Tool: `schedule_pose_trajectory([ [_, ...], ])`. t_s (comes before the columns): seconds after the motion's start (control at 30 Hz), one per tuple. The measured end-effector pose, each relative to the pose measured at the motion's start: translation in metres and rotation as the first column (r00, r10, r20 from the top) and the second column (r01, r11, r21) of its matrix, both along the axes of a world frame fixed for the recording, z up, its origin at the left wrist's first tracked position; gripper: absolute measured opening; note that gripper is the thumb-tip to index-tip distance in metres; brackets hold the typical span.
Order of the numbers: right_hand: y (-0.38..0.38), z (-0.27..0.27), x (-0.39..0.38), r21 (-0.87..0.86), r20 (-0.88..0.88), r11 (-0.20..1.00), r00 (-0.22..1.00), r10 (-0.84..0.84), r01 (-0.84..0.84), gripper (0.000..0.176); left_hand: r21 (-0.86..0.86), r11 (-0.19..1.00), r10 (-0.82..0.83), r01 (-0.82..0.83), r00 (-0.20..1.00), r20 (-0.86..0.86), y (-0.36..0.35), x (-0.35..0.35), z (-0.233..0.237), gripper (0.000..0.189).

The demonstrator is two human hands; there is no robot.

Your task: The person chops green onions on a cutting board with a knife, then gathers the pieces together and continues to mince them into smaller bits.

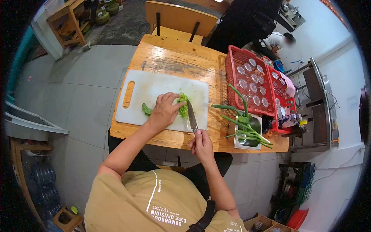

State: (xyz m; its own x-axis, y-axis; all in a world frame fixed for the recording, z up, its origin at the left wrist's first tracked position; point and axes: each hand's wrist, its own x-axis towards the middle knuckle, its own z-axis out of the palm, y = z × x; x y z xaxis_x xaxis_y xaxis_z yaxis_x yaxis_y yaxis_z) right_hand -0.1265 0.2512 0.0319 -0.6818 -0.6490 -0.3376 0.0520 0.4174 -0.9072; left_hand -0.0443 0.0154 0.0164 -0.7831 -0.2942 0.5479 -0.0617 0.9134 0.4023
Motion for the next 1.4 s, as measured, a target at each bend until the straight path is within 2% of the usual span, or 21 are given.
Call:
schedule_pose_trajectory([
  [0.07,-0.005,0.008,0.002,-0.075,0.164,0.997,0.986,-0.016,0.028,0.031,0.024,0.999,-0.021,0.021,1.000,-0.002,0.012,0.007,0.008,0.043],
  [0.23,-0.012,0.025,0.004,-0.097,0.285,0.995,0.959,-0.006,0.035,0.034,0.056,0.985,-0.164,0.163,0.986,0.007,0.022,0.015,0.010,0.049],
  [0.4,-0.010,0.029,0.003,-0.122,0.348,0.991,0.937,-0.008,0.054,0.038,0.006,0.997,-0.072,0.072,0.997,-0.007,0.006,0.002,-0.005,0.046],
  [0.53,-0.005,0.029,0.005,-0.083,0.323,0.994,0.946,-0.036,0.066,0.043,-0.041,0.999,-0.015,0.016,1.000,0.022,-0.012,-0.009,-0.012,0.038],
  [0.57,-0.003,0.030,0.006,-0.064,0.305,0.996,0.951,-0.044,0.067,0.043,-0.083,0.997,-0.003,0.000,1.000,-0.029,-0.013,-0.010,-0.007,0.028],
  [0.6,-0.001,0.029,0.008,-0.046,0.287,0.996,0.956,-0.054,0.070,0.043,-0.083,0.997,-0.008,0.007,1.000,-0.017,-0.016,-0.009,-0.009,0.028],
  [0.67,0.002,0.027,0.011,-0.056,0.298,0.994,0.952,-0.071,0.092,0.041,0.058,0.997,-0.045,0.042,0.998,0.050,-0.019,-0.007,-0.010,0.014],
  [0.77,0.003,0.031,0.013,-0.029,0.250,0.994,0.964,-0.095,0.106,0.032,0.097,0.995,-0.018,0.011,0.997,0.078,-0.021,0.002,-0.005,0.010],
  [0.9,0.007,0.021,0.015,-0.029,0.280,0.993,0.955,-0.099,0.112,0.031,0.107,0.994,-0.016,0.007,0.996,0.088,-0.025,0.012,-0.004,0.013],
  [1.2,0.012,0.004,0.027,-0.042,0.199,0.996,0.978,-0.065,0.075,0.033,0.070,0.991,0.108,-0.112,0.992,0.065,-0.028,0.051,-0.005,0.021],
  [1.27,0.012,-0.002,0.030,-0.037,0.140,0.998,0.989,-0.039,0.045,0.033,0.100,0.989,0.091,-0.107,0.985,0.149,-0.026,0.053,-0.003,0.027],
  [1.4,0.009,0.001,0.037,0.030,0.032,0.999,0.999,-0.018,0.017,0.034,0.083,0.993,0.071,-0.084,0.987,0.146,-0.023,0.051,-0.002,0.029],
])
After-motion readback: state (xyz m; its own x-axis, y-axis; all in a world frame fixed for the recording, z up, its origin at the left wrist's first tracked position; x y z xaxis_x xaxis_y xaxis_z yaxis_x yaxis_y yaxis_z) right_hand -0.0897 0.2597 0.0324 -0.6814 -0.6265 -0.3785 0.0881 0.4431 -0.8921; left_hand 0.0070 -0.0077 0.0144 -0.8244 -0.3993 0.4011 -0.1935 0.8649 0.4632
